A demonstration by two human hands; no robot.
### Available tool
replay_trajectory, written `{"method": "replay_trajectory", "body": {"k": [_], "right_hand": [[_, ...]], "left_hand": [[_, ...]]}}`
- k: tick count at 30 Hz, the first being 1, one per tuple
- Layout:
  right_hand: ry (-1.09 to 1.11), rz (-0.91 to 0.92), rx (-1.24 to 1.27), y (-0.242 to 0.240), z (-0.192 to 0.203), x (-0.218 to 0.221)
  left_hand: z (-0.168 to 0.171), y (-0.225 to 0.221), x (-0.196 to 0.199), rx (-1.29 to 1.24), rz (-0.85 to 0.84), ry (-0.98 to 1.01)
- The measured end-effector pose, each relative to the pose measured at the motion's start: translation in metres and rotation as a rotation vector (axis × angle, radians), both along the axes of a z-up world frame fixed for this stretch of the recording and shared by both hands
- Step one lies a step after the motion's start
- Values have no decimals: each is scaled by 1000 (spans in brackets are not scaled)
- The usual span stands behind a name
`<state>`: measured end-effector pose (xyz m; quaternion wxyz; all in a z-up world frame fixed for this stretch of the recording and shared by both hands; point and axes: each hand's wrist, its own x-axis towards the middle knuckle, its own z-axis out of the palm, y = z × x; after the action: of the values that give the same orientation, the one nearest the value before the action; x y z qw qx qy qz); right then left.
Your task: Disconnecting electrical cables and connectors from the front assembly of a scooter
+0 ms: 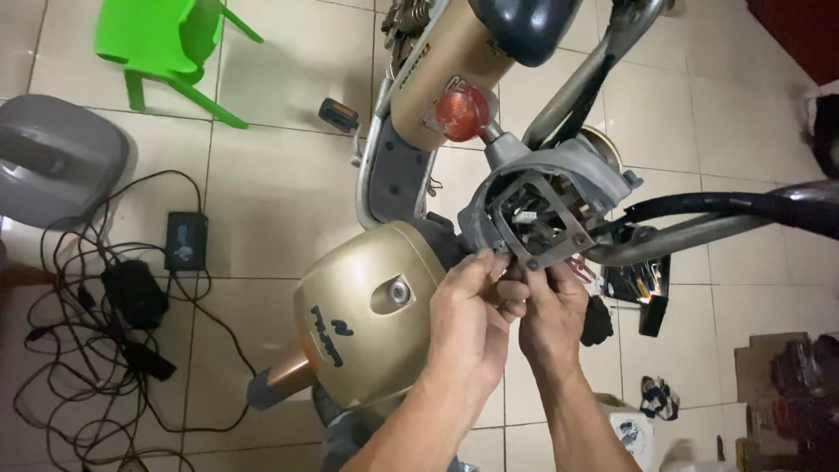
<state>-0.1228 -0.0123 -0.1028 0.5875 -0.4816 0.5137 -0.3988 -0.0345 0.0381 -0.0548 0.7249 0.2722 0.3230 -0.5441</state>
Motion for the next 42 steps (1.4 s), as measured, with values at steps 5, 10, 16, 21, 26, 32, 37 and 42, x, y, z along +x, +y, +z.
{"method": "replay_trajectory", "body": {"k": [5, 10, 16, 21, 26, 32, 37, 42], "right_hand": [[72, -23, 155, 5, 12, 9], [132, -83, -137, -9, -9, 2], [211, -55, -344, -15, -35, -1], [71, -19, -297, -13, -47, -12], [62, 96, -282, -11, -18, -11], [79, 79, -290, -5, 5, 6], [136, 37, -267, -14, -11, -1], [116, 33, -261, -12, -8, 2]], "left_hand": [[24, 16, 16, 178, -261, -276], [2, 25, 26, 306, -323, -1914], [27, -16, 62, 252, -944, -1769], [18, -33, 58, 295, -1009, -1923], [2, -41, 52, 296, -866, -2138], [3, -34, 57, 164, -654, -2001], [5, -28, 52, 83, -497, -1704], [5, -28, 48, 62, -415, -1708]]}}
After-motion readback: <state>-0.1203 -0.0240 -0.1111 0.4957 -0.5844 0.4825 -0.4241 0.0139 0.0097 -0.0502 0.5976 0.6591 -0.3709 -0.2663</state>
